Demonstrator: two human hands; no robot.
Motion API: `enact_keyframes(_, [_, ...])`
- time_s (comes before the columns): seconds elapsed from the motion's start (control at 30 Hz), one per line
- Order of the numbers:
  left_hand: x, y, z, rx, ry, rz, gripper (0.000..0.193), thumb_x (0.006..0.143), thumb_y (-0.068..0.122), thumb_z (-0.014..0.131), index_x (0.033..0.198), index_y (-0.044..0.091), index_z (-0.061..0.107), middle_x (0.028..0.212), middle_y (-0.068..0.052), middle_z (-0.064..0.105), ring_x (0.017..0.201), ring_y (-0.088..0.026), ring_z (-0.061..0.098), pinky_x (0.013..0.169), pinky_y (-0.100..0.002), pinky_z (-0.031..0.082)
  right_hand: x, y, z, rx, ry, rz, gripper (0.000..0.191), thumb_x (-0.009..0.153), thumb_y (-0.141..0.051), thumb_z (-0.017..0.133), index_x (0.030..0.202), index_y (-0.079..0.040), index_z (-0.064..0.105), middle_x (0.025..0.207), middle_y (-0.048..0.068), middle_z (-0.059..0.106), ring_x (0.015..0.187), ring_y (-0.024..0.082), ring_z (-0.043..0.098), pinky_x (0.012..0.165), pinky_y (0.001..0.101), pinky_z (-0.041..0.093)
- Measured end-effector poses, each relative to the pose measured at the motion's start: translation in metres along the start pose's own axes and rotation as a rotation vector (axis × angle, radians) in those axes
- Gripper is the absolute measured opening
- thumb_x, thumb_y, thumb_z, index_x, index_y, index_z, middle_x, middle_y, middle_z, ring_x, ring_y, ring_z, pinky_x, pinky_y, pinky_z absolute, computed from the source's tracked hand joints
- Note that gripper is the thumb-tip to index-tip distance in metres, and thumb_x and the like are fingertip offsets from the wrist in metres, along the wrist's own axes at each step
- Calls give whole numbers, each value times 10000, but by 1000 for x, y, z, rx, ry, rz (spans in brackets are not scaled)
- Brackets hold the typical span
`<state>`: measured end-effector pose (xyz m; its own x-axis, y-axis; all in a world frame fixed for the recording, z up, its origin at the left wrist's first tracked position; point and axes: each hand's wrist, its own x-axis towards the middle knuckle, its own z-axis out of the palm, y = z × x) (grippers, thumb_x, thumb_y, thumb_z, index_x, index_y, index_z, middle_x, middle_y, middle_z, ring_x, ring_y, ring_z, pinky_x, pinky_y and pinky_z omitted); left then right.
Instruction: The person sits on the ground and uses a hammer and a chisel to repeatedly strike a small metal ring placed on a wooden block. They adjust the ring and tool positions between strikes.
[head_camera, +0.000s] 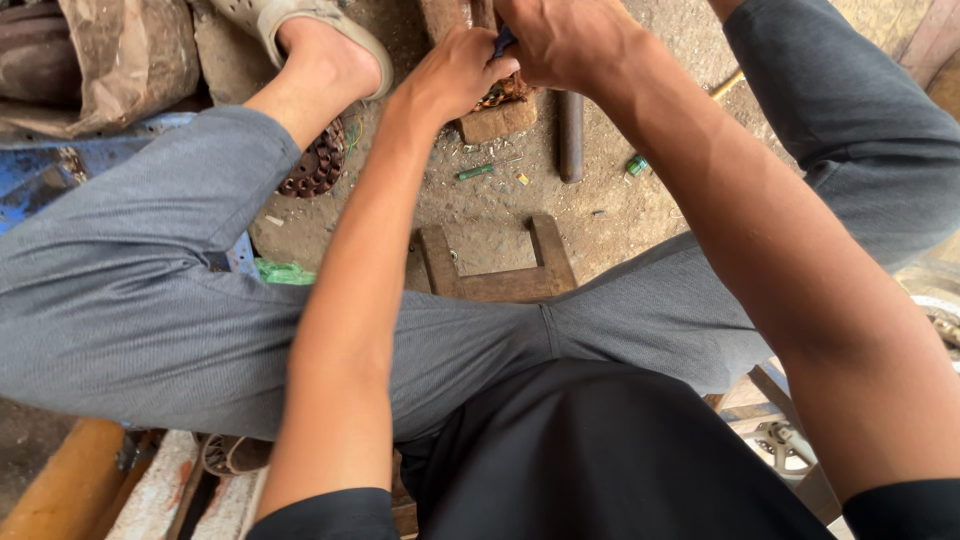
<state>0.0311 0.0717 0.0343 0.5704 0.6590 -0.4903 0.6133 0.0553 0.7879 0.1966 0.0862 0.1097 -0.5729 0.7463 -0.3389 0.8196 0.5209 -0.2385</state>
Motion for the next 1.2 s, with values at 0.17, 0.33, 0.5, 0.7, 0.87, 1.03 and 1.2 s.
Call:
enact_keyframes(0.17, [15,-13,-4,162,13,245,336,1018,248,709,870,-54,700,745,-256,667,684,-391,660,664,-480,530,-3,16,6,31,-61,2,132,853,4,721,982,8,691,723,156,695,568,259,659,482,385,523])
enact_keyframes(0.33, [28,-22,5,106,-100,115,337,1061,272,620,896,-13,692,684,-153,670,562,-270,680,604,-387,576,-12,52,25,378,-92,65,192,972,-50,660,1148,28,645,801,171,726,668,282,704,594,421,552])
enact_keyframes(0.5, [32,-20,-4,19,58,319,316,1000,190,658,1295,97,727,587,-210,568,492,-338,580,539,-449,494,-40,108,79,1024,100,738,540,901,-343,830,1232,31,624,1082,205,729,951,283,740,826,385,610])
enact_keyframes(0.7, [54,-22,-8,75,-54,173,328,1006,251,671,1329,201,696,640,-225,609,503,-348,596,540,-462,498,-50,77,173,737,-97,1139,843,721,-405,932,1271,55,489,1216,301,588,1141,446,573,968,497,489])
enact_keyframes(0.87, [42,-18,-2,29,26,239,328,999,244,678,1326,229,699,734,-209,680,596,-341,659,576,-446,536,-58,40,193,701,311,1126,582,895,-327,797,1229,69,532,1181,339,561,1087,488,544,952,538,448])
enact_keyframes(1.03, [27,-11,1,48,-12,147,343,991,243,662,1332,236,689,658,-160,688,504,-255,648,537,-414,524,-74,15,173,637,460,1190,494,1002,-379,628,1220,60,569,1155,331,590,1089,497,543,966,569,428])
enact_keyframes(1.2, [21,-17,7,8,-67,37,292,1037,238,621,1320,203,686,603,-107,665,440,-241,556,462,-377,499,-81,22,113,993,178,1447,516,1049,-426,539,1073,81,634,919,234,658,793,364,662,721,488,536])
